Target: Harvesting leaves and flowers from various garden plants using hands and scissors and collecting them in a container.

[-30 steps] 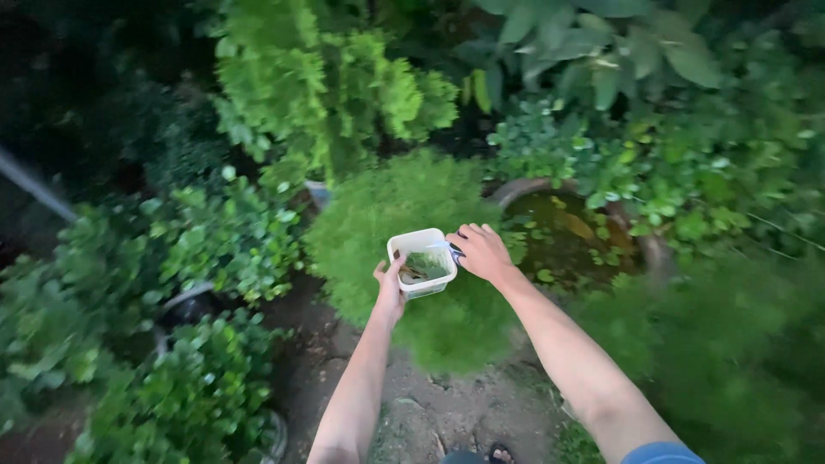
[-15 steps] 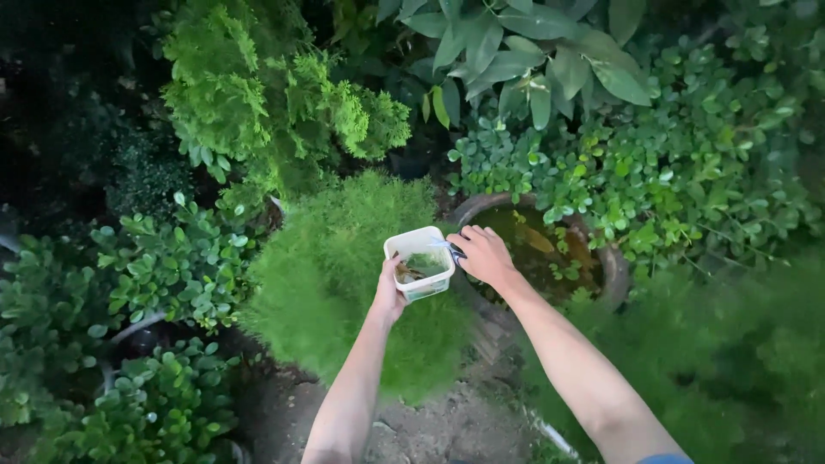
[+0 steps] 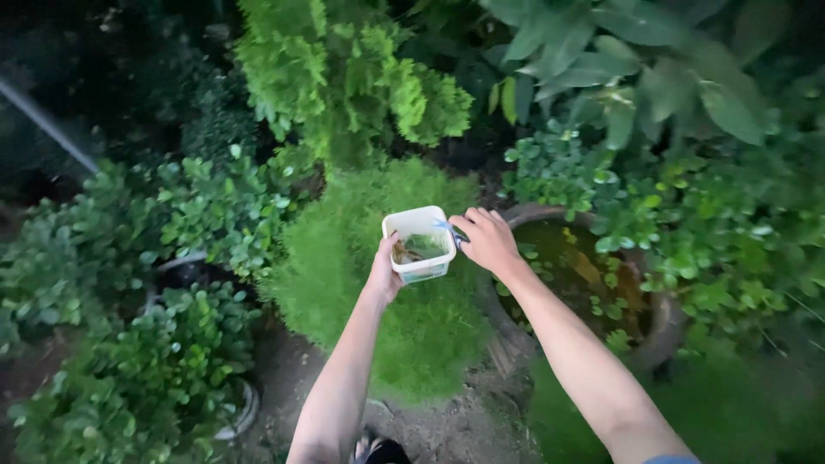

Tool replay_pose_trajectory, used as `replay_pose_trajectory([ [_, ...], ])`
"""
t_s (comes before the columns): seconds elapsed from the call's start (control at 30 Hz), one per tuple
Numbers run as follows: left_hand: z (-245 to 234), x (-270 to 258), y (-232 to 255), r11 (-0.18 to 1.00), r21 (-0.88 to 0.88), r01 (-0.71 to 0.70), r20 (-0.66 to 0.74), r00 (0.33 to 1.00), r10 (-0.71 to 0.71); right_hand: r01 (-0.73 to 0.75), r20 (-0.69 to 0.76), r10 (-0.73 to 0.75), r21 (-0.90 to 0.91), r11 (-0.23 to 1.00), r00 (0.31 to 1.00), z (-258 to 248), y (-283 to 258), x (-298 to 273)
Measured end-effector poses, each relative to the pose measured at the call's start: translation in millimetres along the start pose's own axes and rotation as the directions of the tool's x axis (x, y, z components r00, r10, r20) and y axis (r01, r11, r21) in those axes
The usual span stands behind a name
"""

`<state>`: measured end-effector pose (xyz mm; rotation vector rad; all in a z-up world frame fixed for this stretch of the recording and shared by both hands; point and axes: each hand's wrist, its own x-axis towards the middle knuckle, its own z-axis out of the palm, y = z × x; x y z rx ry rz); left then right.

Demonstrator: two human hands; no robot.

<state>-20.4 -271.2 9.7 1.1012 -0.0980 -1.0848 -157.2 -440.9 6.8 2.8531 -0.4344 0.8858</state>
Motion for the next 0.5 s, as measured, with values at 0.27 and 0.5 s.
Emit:
replay_pose_trajectory([
  [0.27, -42.4, 14.1, 63.0, 0.998, -0.015, -0.063, -0.062, 0.996, 0.062, 0.023, 0.061, -0.028, 0.074, 0.997, 0.998, 41.4, -34.9, 81.3],
  [0.5, -124.5, 67.8, 120.8, 0.974, -0.088, -0.209, -0.025, 0.978, 0.208, 0.081, 0.047, -0.084, 0.067, 0.994, 0.995, 111.0, -80.3, 171.7],
])
